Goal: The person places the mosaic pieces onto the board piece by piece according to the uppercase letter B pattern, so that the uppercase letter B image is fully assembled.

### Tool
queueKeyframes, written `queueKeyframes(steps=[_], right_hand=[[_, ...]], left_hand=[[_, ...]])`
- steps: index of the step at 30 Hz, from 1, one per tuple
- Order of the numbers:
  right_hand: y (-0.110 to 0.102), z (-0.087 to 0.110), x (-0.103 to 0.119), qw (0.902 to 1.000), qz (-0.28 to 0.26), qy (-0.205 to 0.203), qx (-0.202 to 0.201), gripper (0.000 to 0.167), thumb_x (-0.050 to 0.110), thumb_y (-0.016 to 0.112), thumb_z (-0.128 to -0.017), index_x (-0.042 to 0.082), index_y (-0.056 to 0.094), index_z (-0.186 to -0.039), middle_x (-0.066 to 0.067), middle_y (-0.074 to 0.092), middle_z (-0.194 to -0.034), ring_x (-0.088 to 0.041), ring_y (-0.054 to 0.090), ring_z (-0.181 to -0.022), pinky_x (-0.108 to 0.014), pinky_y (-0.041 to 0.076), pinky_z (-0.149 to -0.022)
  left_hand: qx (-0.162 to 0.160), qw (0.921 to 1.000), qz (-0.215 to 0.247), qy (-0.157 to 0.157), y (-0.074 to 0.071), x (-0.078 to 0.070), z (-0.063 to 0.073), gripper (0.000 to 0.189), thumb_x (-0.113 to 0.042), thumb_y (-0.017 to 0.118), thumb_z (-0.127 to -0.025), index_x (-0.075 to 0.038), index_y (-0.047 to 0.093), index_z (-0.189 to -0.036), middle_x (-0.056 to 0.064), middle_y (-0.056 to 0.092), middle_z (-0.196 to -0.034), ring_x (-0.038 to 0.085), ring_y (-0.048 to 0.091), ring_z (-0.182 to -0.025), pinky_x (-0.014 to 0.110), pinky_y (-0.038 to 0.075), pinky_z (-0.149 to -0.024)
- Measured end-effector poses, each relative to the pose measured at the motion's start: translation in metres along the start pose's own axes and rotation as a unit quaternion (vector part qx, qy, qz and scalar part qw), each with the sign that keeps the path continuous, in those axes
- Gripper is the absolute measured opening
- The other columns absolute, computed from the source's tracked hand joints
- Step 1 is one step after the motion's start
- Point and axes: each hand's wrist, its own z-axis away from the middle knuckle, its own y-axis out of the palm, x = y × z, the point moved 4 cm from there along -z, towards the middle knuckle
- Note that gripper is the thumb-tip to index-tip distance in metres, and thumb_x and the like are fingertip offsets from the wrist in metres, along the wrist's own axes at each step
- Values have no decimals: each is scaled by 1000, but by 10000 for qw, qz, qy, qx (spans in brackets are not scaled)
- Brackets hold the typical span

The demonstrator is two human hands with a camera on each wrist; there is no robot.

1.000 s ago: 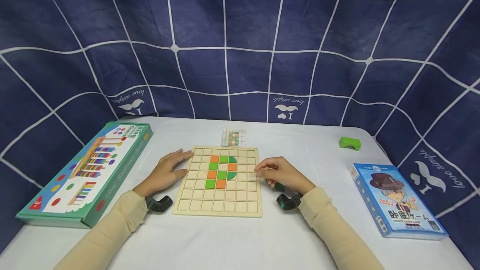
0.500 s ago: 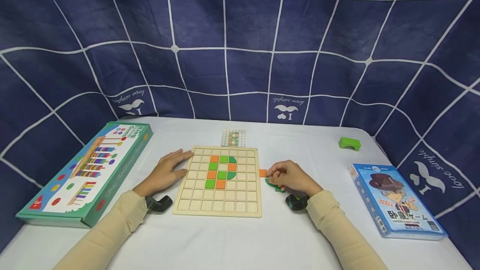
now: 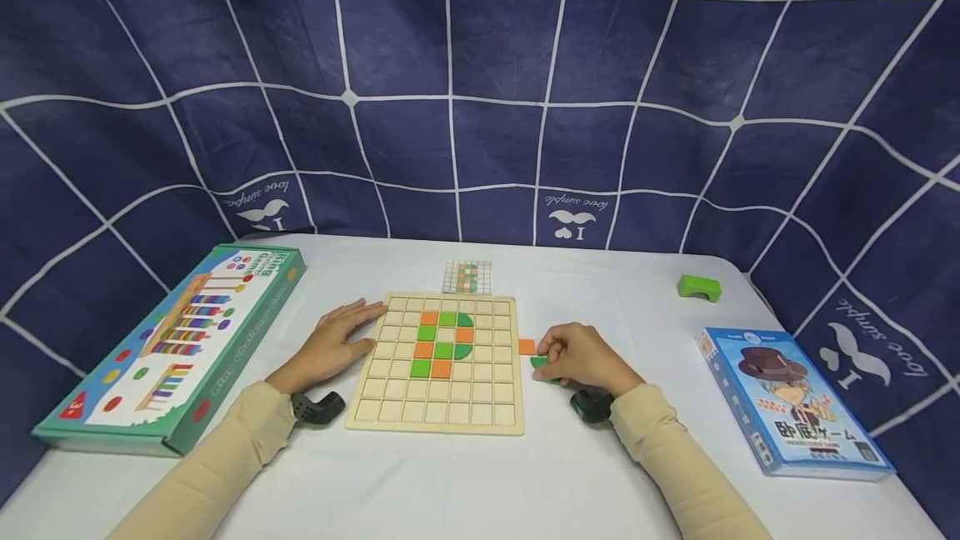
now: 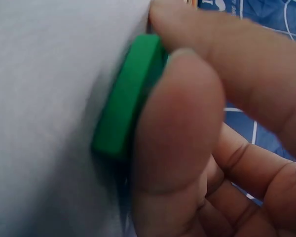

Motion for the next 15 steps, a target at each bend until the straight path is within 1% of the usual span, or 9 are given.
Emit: queueKeyframes(steps=[4, 9, 15], right_hand=[[0, 0, 1, 10000, 21, -40, -36, 20, 6, 91, -85, 1, 74, -95, 2, 60, -72, -11, 56, -58, -23, 55, -51], [0, 1, 2, 9999, -39, -113, -21, 14, 5, 86, -89, 2, 74, -94, 2, 60, -72, -10, 58, -57, -23, 56, -52], [-3, 2, 4, 9996, -198, -204, -6, 12, 1, 81, -92, -4, 73, -98, 2, 61, -74, -13, 62, -58, -25, 59, -53]], left_hand=[[0, 10000, -1, 0, 0, 0, 0, 56, -11, 62, -101, 1, 55, -155, 20, 51, -163, 45, 31, -160, 64, 13, -132], [3, 10000, -7, 4, 0, 0, 0, 56, -11, 62, -101, 1, 55, -155, 20, 51, -163, 45, 31, -160, 64, 13, -132], [-7, 10000, -2, -20, 0, 0, 0, 56, -11, 62, -100, 1, 56, -155, 20, 51, -163, 45, 31, -160, 63, 14, -132]])
